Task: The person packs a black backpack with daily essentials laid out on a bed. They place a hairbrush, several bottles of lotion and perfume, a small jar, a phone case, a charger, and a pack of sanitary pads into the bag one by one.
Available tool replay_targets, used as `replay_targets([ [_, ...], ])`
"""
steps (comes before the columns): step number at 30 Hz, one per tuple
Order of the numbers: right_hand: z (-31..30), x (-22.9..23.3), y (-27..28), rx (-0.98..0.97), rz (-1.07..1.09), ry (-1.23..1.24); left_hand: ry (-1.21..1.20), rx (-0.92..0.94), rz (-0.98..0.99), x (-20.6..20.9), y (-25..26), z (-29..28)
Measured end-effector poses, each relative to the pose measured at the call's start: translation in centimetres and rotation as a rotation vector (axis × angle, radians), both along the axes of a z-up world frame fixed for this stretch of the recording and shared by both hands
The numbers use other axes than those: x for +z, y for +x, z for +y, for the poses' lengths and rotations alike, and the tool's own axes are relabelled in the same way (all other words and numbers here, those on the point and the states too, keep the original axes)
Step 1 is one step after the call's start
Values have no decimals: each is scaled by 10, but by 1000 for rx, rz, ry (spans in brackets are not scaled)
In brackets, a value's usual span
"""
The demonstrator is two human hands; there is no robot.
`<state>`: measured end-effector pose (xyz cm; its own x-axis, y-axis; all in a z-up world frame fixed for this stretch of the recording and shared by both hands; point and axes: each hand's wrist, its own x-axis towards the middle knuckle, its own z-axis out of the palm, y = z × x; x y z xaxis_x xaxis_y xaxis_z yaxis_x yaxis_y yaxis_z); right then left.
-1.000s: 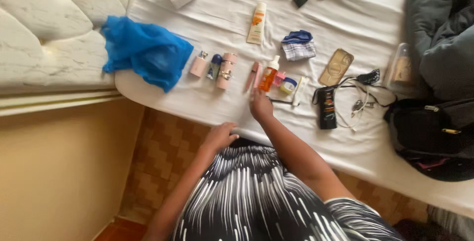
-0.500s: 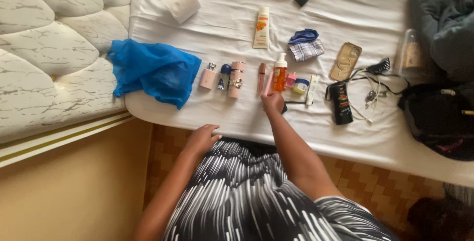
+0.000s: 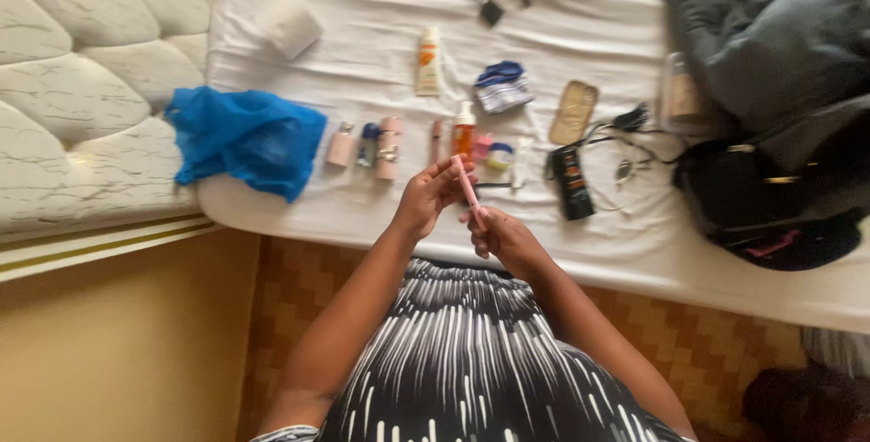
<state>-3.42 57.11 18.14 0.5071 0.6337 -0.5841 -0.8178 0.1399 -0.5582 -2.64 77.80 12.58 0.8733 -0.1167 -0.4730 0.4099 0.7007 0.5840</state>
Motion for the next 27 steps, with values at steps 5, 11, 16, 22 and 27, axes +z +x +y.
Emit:
replay_targets([
  [5, -106, 18, 10, -40, 289, 392, -214, 36, -165, 9, 5, -101],
  [11, -223, 28, -1, -30, 282, 688, -430, -10, -238, 15, 21, -228],
  [16, -308, 6, 22, 109, -268, -48, 226, -231, -72, 43, 36, -288],
  [22, -408, -93, 9, -524, -24, -338, 293, -283, 74, 52, 37, -304],
  [27, -511, -175, 19, -1066, 84, -214, 345, -266, 126, 47, 42, -302],
])
